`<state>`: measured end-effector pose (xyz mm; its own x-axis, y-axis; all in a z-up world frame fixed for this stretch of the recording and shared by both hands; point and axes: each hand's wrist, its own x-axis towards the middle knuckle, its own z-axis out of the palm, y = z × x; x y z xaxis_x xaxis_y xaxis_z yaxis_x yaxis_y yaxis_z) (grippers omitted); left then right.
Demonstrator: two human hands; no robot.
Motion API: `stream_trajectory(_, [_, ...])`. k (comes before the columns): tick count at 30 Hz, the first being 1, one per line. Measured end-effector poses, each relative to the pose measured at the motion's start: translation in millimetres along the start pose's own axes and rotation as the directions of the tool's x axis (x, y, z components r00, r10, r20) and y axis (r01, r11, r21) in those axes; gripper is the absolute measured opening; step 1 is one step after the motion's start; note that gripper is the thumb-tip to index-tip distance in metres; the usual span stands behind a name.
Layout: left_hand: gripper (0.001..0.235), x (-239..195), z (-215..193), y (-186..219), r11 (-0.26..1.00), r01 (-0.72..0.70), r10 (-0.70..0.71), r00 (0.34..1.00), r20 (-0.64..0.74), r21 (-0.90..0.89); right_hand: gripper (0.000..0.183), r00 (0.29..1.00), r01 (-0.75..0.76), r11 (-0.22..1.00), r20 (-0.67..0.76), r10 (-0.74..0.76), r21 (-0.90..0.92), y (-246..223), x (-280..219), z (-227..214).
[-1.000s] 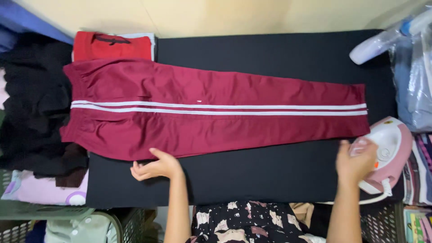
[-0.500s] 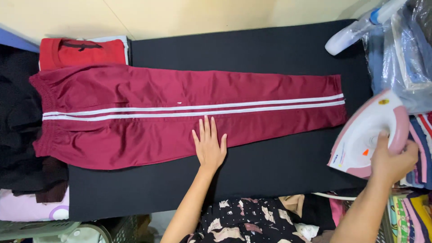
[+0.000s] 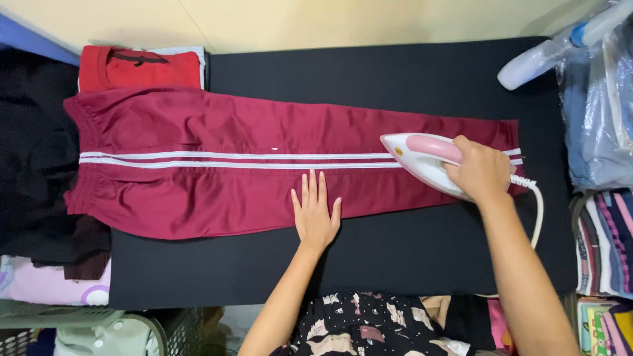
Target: Iron a pair of red trousers on a flat surface using a hand iron and water spray.
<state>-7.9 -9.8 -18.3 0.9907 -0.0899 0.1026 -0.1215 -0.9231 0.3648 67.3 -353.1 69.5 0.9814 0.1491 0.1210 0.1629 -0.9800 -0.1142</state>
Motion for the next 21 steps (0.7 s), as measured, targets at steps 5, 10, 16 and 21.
stream_trajectory(5, [0.072,-0.1,4.0,-0.5,1.0,-0.001,0.001,1.0,0.01,0.014,0.023,0.99,0.048,0.993,0.135,-0.032,-0.112,-16.3,-9.7,-7.4])
stream_trajectory(10, [0.073,1.1,2.1,0.9,1.0,-0.003,0.002,1.0,0.026,0.018,0.018,0.995,0.104,0.993,0.014,-0.103,-0.053,-6.0,-32.7,16.1])
stream_trajectory(16, [0.071,0.5,3.2,-0.4,1.0,-0.002,0.002,1.0,-0.003,-0.01,0.019,0.97,0.24,0.971,0.026,-0.24,0.009,-20.1,-46.0,6.7])
stream_trajectory(21, [0.074,-9.3,3.7,-10.6,0.998,-0.011,0.009,1.0,-0.024,-0.061,0.013,0.976,0.217,0.971,-0.011,-0.217,0.102,-27.2,-39.2,8.9])
